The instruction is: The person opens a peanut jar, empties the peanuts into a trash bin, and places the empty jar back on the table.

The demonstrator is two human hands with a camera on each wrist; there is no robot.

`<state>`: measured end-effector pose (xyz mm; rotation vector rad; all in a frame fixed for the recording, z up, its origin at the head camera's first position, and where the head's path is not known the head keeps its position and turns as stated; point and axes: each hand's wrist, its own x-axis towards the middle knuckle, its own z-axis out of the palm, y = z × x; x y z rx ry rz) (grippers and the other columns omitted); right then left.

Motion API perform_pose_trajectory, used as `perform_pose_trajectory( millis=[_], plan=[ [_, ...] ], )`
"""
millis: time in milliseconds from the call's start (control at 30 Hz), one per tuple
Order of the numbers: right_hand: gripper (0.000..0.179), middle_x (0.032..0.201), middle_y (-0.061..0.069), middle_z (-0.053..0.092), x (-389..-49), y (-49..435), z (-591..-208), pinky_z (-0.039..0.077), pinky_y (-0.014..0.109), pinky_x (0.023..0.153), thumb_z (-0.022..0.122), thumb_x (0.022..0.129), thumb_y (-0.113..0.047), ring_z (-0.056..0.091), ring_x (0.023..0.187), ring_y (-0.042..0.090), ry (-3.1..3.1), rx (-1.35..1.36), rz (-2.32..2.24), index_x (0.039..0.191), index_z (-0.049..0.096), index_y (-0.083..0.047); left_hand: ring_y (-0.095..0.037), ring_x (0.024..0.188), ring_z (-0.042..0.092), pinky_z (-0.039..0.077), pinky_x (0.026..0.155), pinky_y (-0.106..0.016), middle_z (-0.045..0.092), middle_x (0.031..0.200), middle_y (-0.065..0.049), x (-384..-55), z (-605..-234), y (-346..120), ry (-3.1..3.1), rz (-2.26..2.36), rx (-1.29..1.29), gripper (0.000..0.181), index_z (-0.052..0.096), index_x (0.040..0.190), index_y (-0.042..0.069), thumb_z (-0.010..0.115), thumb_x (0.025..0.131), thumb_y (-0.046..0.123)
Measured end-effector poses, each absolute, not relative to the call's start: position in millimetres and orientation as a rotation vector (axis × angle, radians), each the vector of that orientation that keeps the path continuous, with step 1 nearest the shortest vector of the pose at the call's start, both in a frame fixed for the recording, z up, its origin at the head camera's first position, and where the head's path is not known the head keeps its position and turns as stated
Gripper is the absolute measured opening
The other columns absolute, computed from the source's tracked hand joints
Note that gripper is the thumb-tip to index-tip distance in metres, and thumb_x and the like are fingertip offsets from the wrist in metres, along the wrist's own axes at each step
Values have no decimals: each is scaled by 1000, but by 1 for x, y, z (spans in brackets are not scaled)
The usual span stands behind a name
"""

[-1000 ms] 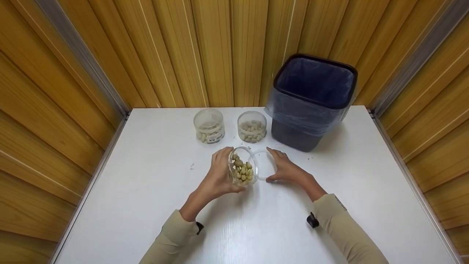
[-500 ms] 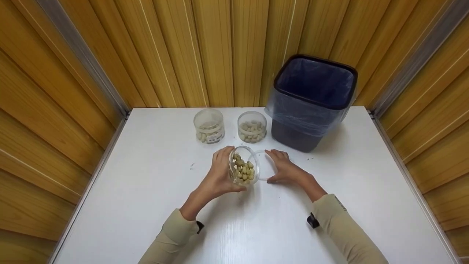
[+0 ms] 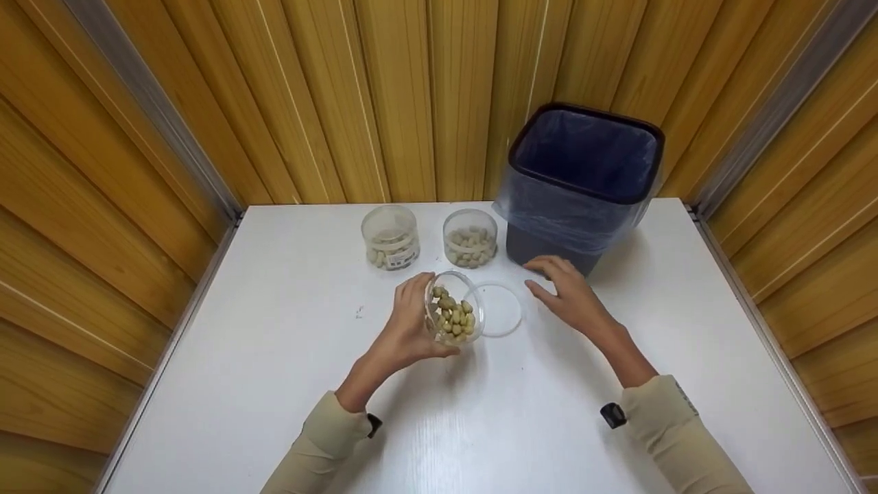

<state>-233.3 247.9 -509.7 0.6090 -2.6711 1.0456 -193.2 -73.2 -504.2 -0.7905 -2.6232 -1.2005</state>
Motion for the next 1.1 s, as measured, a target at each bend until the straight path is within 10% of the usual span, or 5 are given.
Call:
perform_pose_trajectory(
  millis=[300,1100],
  plan=[
    [30,110,8,73,-222,278,-469,46,11,85,56,105,-29,64,100,7,-2373,219,1209,117,70,-5,-38,139,29,35,114,-53,39,147,-19,-194,-505,-73,-2638,-1212,-765,124,31,149,1,102,51,27],
    [26,110,-1,43,-265,330,-415,50,36,93,45,105,-44,49,98,14,-2108,-295,1930,107,39,-18,-36,138,28,33,114,-53,38,148,-18,-200,-509,-70,-2574,-1240,-770,122,32,148,2,102,51,25]
  ],
)
